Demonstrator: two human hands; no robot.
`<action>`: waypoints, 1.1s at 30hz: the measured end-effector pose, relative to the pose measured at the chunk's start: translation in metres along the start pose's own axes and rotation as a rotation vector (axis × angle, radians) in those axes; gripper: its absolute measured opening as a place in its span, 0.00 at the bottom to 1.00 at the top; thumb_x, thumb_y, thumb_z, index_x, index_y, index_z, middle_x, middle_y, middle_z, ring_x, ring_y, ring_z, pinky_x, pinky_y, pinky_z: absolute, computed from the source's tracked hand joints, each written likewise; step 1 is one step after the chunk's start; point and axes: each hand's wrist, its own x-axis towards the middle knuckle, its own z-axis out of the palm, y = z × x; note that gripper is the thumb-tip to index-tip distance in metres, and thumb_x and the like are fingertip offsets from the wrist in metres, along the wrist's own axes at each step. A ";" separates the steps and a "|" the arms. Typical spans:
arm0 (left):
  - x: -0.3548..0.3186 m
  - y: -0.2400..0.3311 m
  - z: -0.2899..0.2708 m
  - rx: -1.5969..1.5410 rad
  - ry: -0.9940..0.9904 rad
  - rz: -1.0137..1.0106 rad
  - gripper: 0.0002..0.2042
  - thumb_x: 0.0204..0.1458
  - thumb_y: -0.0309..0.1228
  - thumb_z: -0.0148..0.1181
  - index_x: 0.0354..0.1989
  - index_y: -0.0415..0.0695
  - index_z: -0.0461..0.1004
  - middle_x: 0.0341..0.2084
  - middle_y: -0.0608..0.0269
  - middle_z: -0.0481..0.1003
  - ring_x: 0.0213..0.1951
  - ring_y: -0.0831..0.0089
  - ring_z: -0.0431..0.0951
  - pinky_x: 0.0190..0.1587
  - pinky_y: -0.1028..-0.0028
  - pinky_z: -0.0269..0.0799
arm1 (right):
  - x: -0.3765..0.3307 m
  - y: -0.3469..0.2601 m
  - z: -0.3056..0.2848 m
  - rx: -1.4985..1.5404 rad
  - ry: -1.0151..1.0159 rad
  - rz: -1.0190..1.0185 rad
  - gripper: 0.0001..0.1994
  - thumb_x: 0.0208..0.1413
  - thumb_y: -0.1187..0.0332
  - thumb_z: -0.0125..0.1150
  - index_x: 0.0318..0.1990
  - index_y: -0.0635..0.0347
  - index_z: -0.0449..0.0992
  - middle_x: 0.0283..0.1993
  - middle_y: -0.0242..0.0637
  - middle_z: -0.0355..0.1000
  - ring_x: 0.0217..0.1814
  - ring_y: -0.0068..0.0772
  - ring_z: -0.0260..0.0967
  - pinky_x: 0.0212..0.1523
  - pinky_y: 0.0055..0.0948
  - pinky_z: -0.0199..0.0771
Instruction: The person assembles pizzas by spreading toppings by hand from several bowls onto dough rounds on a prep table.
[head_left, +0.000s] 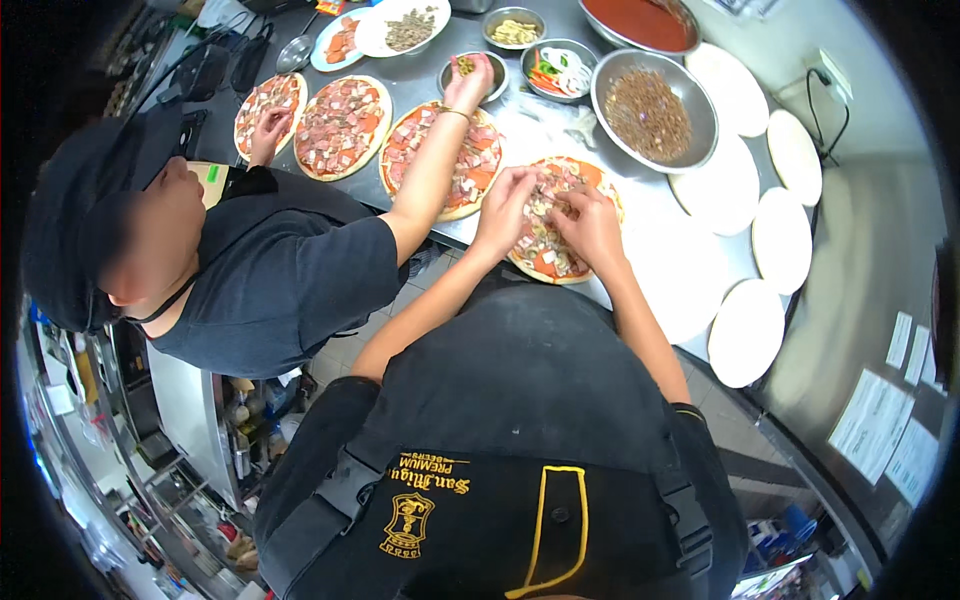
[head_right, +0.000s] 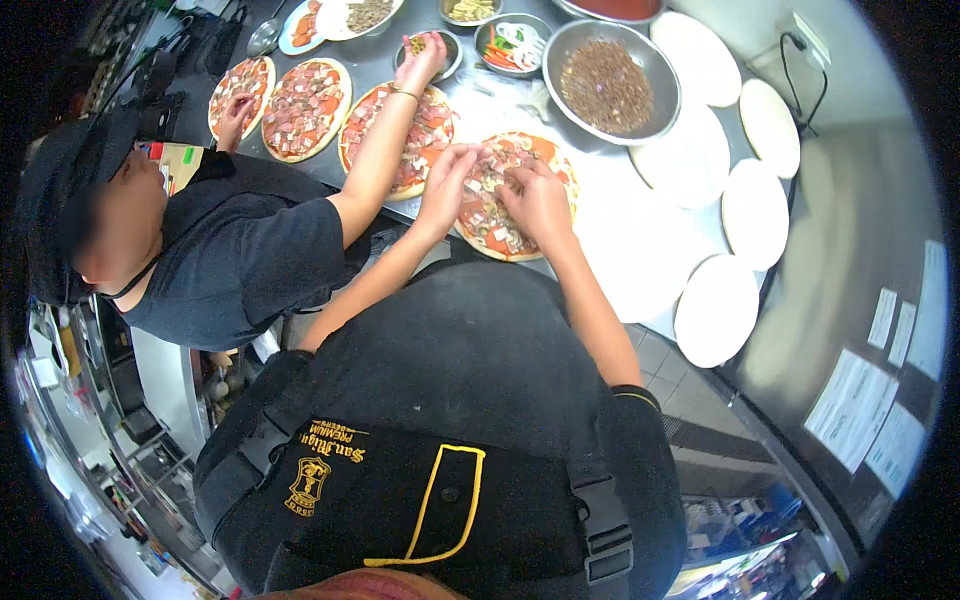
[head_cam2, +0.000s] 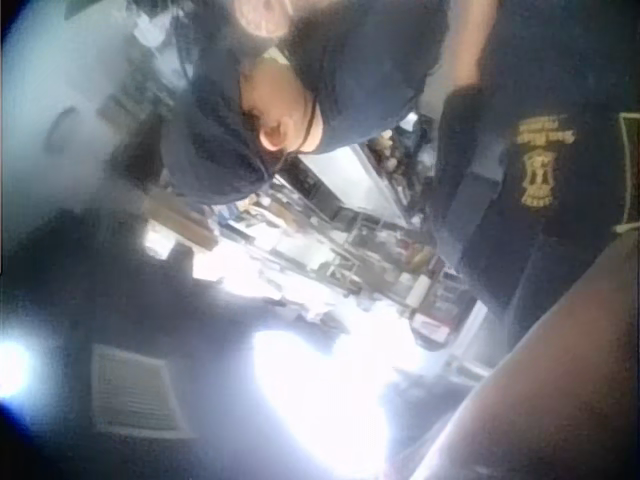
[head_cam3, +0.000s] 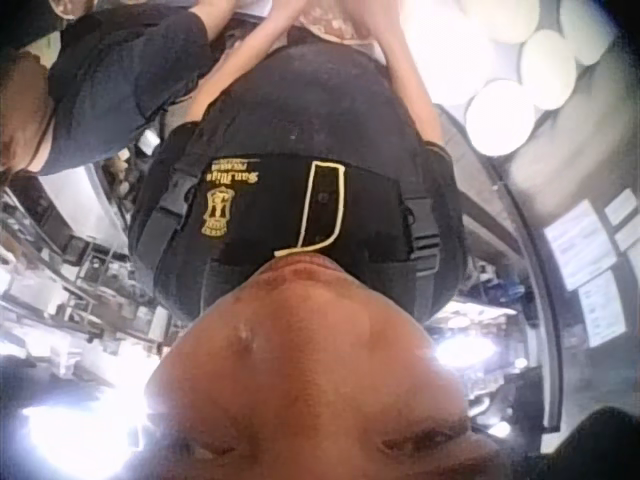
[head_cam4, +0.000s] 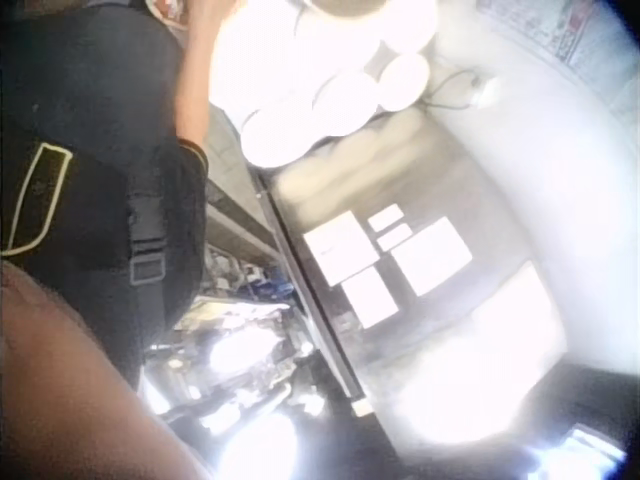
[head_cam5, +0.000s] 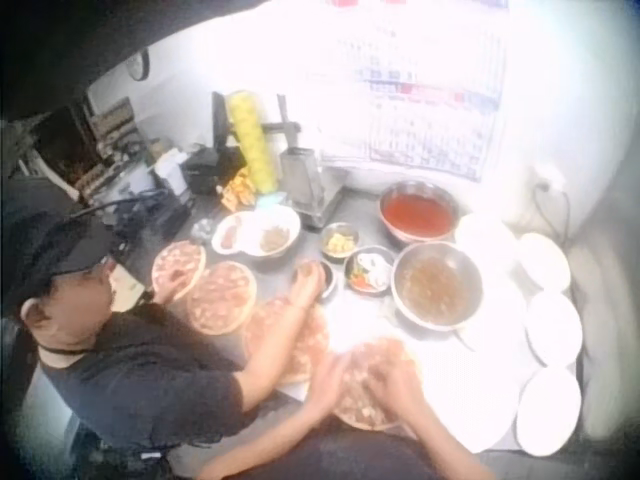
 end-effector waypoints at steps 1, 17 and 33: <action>-0.006 0.006 -0.007 0.079 0.011 0.023 0.13 0.69 0.32 0.53 0.54 0.35 0.72 0.50 0.55 0.79 0.53 0.73 0.78 0.59 0.72 0.71 | 0.006 -0.002 0.001 0.044 0.013 0.021 0.11 0.50 0.67 0.75 0.39 0.61 0.86 0.36 0.46 0.80 0.30 0.40 0.79 0.36 0.35 0.80; -0.104 -0.002 -0.089 0.177 -0.030 -0.145 0.09 0.63 0.29 0.63 0.46 0.36 0.78 0.42 0.58 0.82 0.46 0.72 0.82 0.54 0.70 0.75 | 0.271 -0.024 0.002 0.022 0.126 -0.077 0.10 0.55 0.65 0.71 0.41 0.60 0.86 0.37 0.43 0.84 0.39 0.35 0.84 0.44 0.31 0.81; -0.226 -0.071 -0.192 0.536 0.302 -0.312 0.07 0.66 0.32 0.61 0.45 0.43 0.77 0.39 0.67 0.79 0.43 0.79 0.78 0.50 0.76 0.72 | 0.405 0.060 0.142 -0.639 -0.274 0.048 0.15 0.49 0.73 0.66 0.47 0.55 0.85 0.46 0.50 0.81 0.50 0.52 0.81 0.53 0.46 0.81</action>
